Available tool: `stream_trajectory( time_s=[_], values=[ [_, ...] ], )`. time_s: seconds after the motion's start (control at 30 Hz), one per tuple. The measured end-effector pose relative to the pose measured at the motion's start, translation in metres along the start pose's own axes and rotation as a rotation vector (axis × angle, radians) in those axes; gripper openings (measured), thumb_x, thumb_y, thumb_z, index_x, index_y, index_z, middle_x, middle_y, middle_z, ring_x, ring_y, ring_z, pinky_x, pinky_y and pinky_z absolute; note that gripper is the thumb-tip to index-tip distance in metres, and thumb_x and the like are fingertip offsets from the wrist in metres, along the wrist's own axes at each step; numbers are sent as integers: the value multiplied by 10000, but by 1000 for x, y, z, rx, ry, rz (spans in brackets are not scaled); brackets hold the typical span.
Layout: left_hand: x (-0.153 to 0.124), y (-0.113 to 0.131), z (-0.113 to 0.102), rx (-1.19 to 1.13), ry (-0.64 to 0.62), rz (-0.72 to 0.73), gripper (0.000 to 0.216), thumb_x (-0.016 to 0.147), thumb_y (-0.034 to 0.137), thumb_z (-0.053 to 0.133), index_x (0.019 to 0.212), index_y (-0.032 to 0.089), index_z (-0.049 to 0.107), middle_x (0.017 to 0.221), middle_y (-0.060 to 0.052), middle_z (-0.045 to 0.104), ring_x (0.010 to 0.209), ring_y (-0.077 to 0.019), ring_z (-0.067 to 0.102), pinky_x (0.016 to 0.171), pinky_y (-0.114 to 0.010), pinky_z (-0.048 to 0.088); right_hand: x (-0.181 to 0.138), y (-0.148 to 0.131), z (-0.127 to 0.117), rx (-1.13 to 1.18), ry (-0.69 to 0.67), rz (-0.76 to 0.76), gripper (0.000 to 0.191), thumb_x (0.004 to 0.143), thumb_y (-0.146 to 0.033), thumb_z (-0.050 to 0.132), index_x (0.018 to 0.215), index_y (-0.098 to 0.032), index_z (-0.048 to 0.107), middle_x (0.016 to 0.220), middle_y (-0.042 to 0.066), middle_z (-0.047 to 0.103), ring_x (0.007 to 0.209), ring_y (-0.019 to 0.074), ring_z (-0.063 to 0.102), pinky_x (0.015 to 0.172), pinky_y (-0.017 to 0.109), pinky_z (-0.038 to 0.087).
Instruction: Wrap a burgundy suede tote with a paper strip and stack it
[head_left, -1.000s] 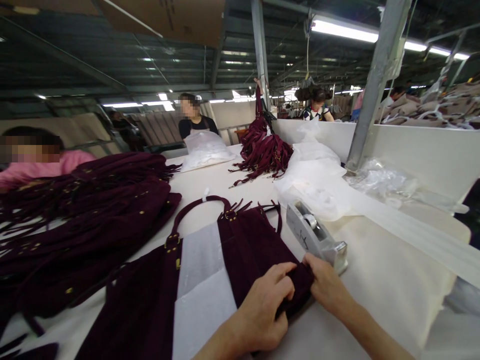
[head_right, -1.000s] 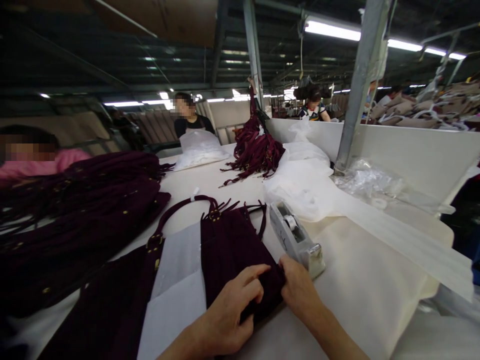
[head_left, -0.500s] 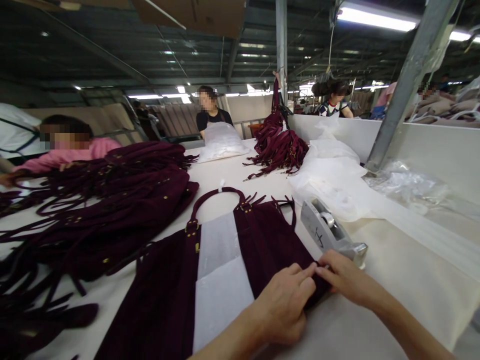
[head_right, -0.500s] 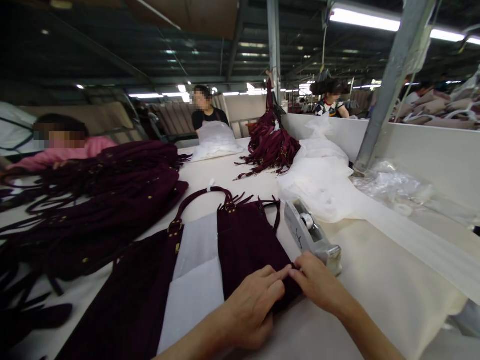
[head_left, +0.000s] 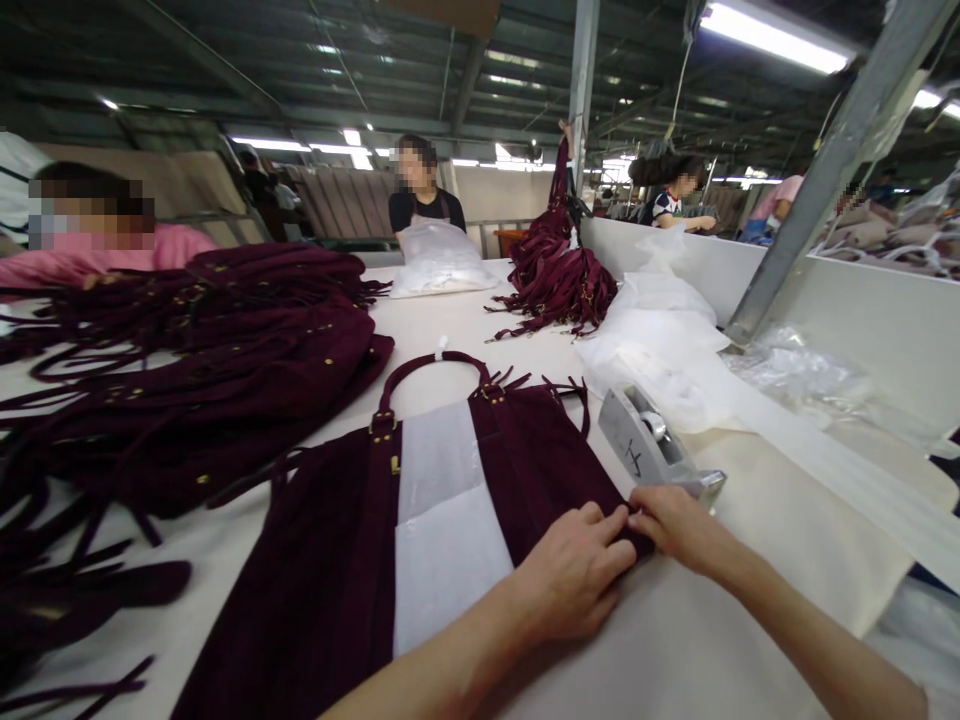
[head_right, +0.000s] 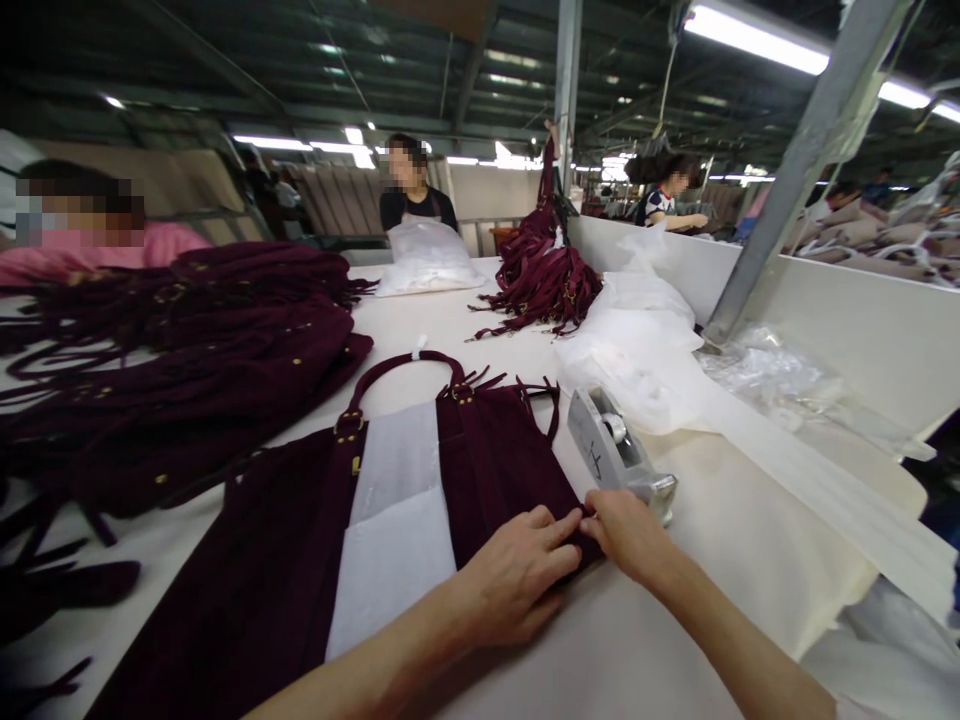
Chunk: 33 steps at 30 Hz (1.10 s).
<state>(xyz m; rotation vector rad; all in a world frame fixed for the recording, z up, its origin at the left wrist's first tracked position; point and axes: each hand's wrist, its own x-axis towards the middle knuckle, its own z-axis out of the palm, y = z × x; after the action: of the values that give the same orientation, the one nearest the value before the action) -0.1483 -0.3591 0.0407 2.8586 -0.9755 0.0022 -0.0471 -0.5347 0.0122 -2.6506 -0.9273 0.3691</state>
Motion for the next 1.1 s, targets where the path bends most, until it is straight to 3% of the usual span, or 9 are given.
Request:
stream_trajectory(
  time_s=[0.23, 0.37, 0.53, 0.63, 0.7, 0.83, 0.93, 1.0, 1.1],
  values=[
    [-3, 3, 6, 53, 61, -1, 149, 877, 309, 503, 971, 198, 540, 1299, -106, 476, 925, -219, 491, 749, -354, 419, 9, 3, -4, -82, 13, -102, 270, 847, -151, 430, 1023, -122, 633, 952, 131, 687, 958, 248, 627, 816, 334, 440],
    [-6, 5, 10, 70, 86, 6, 128, 880, 306, 502, 941, 205, 552, 1244, -103, 511, 886, -210, 493, 695, -338, 389, 58, -18, -24, 22, 245, -231, 496, 848, -99, 319, 1314, -75, 488, 1171, 161, 626, 1122, 230, 564, 973, 362, 420],
    [-9, 2, 24, 85, 144, 11, 143, 906, 320, 478, 949, 210, 560, 1185, -92, 529, 882, -197, 489, 665, -320, 360, 128, -73, -28, -25, 549, -245, 551, 957, -362, 331, 1439, -96, 347, 1459, 176, 391, 1359, 280, 341, 1106, 429, 286],
    [-6, -3, 40, 86, 182, 27, 165, 931, 343, 457, 906, 215, 559, 1005, -62, 567, 833, -191, 479, 588, -315, 315, 151, -81, 3, -129, 361, -360, 670, 948, -491, 325, 1492, -108, 251, 1570, 124, 185, 1446, 302, 120, 1158, 475, 142],
    [-4, -7, 51, 78, 198, 45, 187, 936, 359, 461, 867, 215, 558, 881, -44, 560, 787, -187, 467, 534, -314, 274, 161, -73, 27, -153, 177, -303, 749, 924, -570, 318, 1493, -89, 243, 1581, 122, 130, 1452, 326, 56, 1154, 501, 121],
    [-3, -10, 62, 67, 269, 58, 167, 928, 357, 475, 887, 229, 575, 936, -40, 559, 776, -186, 463, 510, -311, 271, 173, -48, 45, -28, 43, -269, 797, 915, -614, 266, 1495, -69, 229, 1588, 130, 54, 1458, 306, -26, 1162, 472, 117],
    [-3, -9, 66, 63, 308, 72, 180, 938, 364, 452, 977, 256, 590, 1042, -40, 554, 790, -186, 473, 497, -291, 279, 169, -35, 36, 116, 112, -252, 714, 939, -558, 231, 1480, -94, 282, 1576, 154, 133, 1457, 268, 106, 1152, 436, 186],
    [-3, -7, 69, 70, 322, 80, 203, 950, 352, 425, 1027, 266, 593, 1053, -40, 554, 793, -187, 480, 489, -284, 281, 162, -29, 28, 125, 234, -188, 670, 932, -518, 288, 1450, -96, 332, 1493, 193, 334, 1384, 279, 319, 1095, 441, 293],
    [-1, -6, 74, 87, 339, 76, 219, 957, 327, 405, 1043, 272, 598, 1049, -40, 556, 783, -184, 490, 497, -290, 301, 154, -25, 14, 54, 251, -57, 601, 873, -559, 403, 1215, -90, 560, 1072, 171, 650, 1041, 312, 599, 907, 453, 432]
  ],
)
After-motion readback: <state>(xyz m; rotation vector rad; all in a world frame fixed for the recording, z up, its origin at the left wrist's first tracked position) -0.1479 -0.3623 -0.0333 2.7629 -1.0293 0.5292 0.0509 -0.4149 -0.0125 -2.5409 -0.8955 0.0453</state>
